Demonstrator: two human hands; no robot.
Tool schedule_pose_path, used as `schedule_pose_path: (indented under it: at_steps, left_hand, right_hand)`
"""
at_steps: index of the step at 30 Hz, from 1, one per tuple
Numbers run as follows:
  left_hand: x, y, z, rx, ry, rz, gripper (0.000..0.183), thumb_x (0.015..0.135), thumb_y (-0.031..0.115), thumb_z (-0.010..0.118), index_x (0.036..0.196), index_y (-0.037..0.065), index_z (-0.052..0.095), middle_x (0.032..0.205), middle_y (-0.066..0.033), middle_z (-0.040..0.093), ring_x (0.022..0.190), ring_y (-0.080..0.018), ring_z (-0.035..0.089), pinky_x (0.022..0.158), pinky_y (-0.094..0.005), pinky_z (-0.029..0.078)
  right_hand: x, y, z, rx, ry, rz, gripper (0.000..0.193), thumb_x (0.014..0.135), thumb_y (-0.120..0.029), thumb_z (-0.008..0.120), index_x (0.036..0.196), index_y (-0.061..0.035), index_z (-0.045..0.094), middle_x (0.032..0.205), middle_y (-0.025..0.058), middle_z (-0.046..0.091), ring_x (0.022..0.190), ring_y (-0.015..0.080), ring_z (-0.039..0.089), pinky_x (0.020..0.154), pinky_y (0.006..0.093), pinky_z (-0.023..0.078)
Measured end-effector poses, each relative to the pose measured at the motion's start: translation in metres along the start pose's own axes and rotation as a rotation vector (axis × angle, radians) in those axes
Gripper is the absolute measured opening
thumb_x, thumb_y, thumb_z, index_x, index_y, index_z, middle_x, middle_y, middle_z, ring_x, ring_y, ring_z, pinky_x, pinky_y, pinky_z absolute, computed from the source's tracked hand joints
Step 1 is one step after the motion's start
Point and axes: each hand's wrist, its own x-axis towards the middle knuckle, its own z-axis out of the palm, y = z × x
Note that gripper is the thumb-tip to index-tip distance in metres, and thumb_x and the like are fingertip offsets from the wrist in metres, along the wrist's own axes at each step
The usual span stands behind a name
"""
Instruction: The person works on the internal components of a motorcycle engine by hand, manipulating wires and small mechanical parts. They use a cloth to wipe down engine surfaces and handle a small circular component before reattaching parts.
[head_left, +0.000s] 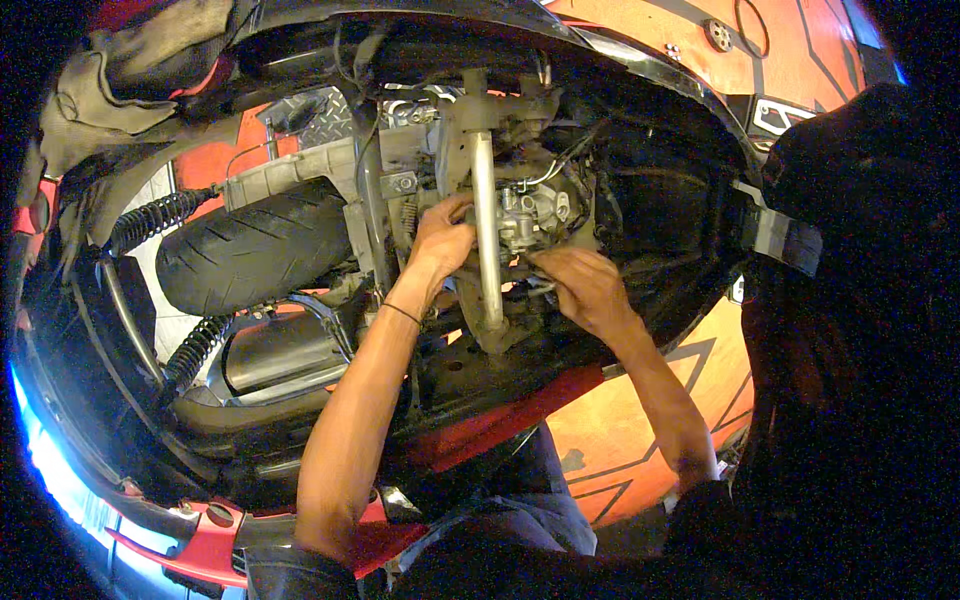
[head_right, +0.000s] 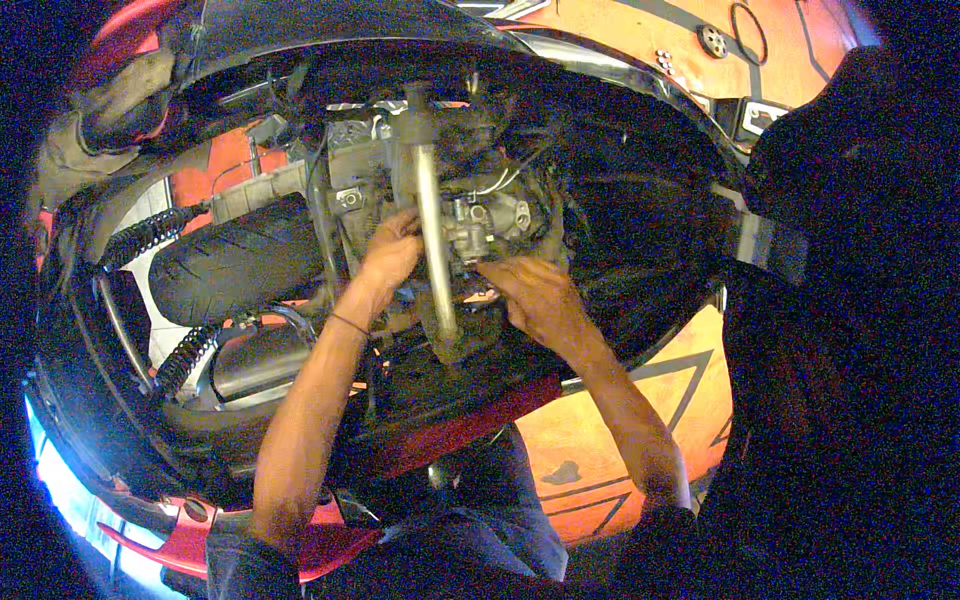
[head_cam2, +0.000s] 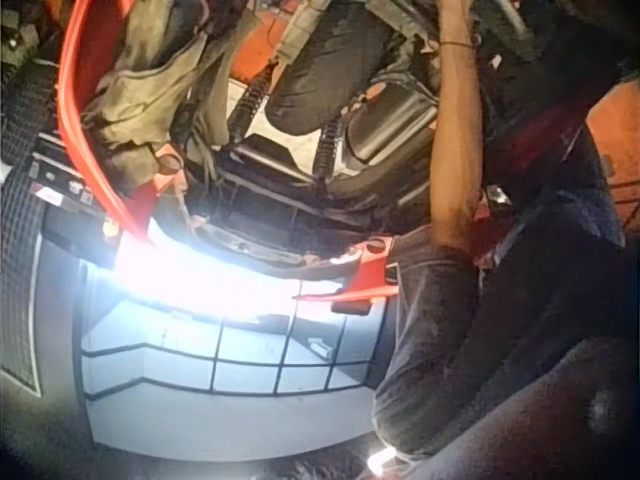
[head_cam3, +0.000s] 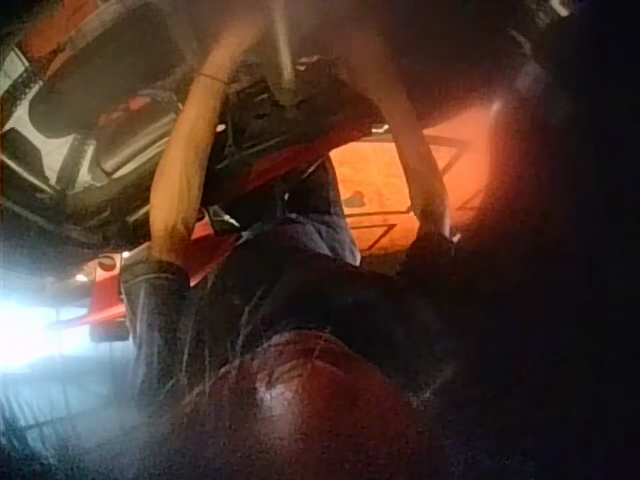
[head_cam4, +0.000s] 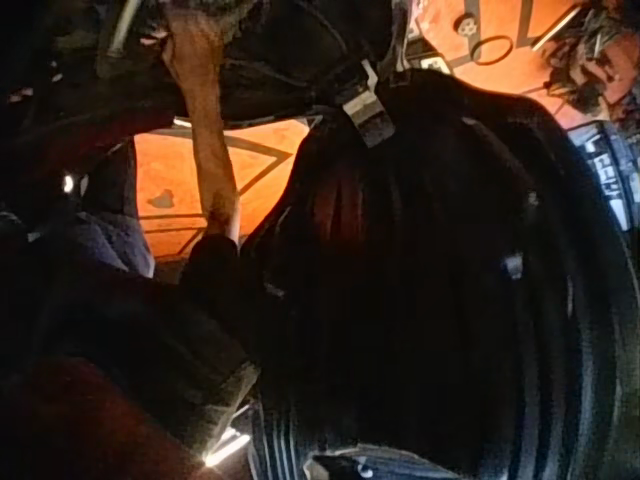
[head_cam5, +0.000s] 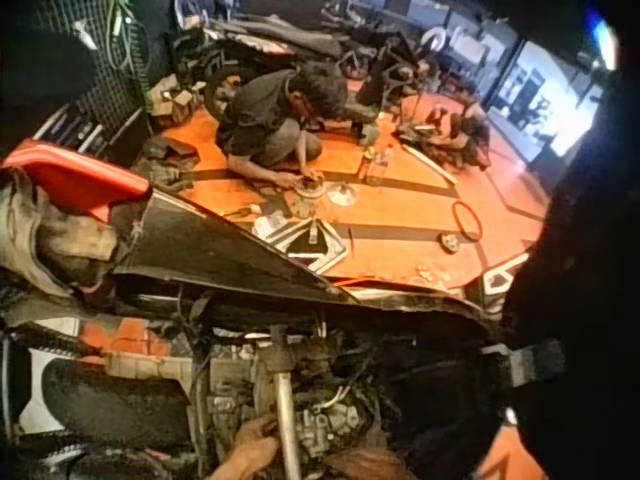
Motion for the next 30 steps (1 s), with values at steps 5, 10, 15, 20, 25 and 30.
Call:
schedule_pose_path:
  at_steps: [5,10,15,20,25,30]
  left_hand:
    - [0.001,0.006,0.005,-0.021,-0.031,0.017,0.043,0.077,0.004,0.06,0.12,-0.002,0.057,0.114,-0.0118,0.063,0.106,-0.0191,0.057,0.093,-0.0283,0.042]
    - [-0.002,0.009,0.001,-0.038,-0.035,-0.013,0.045,0.079,0.007,0.061,0.122,-0.001,0.057,0.117,-0.0157,0.062,0.11,-0.0209,0.057,0.095,-0.0278,0.041]
    - [-0.001,0.011,0.006,-0.053,-0.016,-0.063,0.048,0.074,-0.001,0.057,0.123,-0.001,0.056,0.12,-0.0171,0.06,0.115,-0.0227,0.054,0.098,-0.0288,0.04]
    - [-0.016,0.035,0.008,-0.04,0.012,-0.078,0.046,0.075,0.002,0.061,0.121,-0.001,0.057,0.119,-0.0177,0.061,0.113,-0.0235,0.056,0.095,-0.0294,0.042]
    - [-0.009,0.017,0.005,0.01,0.018,0.014,0.041,0.078,0.004,0.058,0.119,-0.001,0.058,0.116,-0.0119,0.062,0.107,-0.0212,0.056,0.094,-0.0291,0.042]
    - [-0.001,0.013,0.005,-0.075,-0.057,-0.04,0.049,0.077,0.008,0.064,0.125,0.0,0.055,0.127,-0.02,0.055,0.121,-0.0274,0.05,0.101,-0.0319,0.038]
  right_hand:
    - [-0.005,0.009,0.008,0.005,0.119,0.079,0.035,0.07,0.012,0.057,0.101,-0.0012,0.061,0.097,0.0148,0.064,0.091,0.0325,0.063,0.08,0.0394,0.051]
    - [0.003,-0.003,0.01,0.02,0.106,0.051,0.026,0.071,0.007,0.062,0.094,-0.0031,0.064,0.088,0.0116,0.066,0.087,0.0319,0.064,0.077,0.039,0.052]
    - [-0.011,0.01,0.011,0.016,0.259,0.041,0.02,0.068,0.002,0.067,0.086,-0.0038,0.065,0.088,0.0121,0.065,0.088,0.0299,0.062,0.075,0.0401,0.051]
    - [-0.01,0.011,0.011,-0.064,0.177,0.076,0.021,0.07,0.0,0.066,0.09,-0.005,0.064,0.088,0.0098,0.065,0.081,0.0279,0.062,0.07,0.036,0.051]
    - [-0.001,0.0,0.003,-0.065,0.06,-0.018,0.025,0.07,0.002,0.064,0.094,-0.0063,0.063,0.087,0.0088,0.065,0.076,0.0278,0.062,0.068,0.0358,0.052]
    - [-0.021,0.022,0.006,-0.003,0.165,0.102,0.025,0.072,0.0,0.069,0.097,-0.0026,0.065,0.09,0.0117,0.067,0.08,0.03,0.064,0.072,0.0359,0.052]
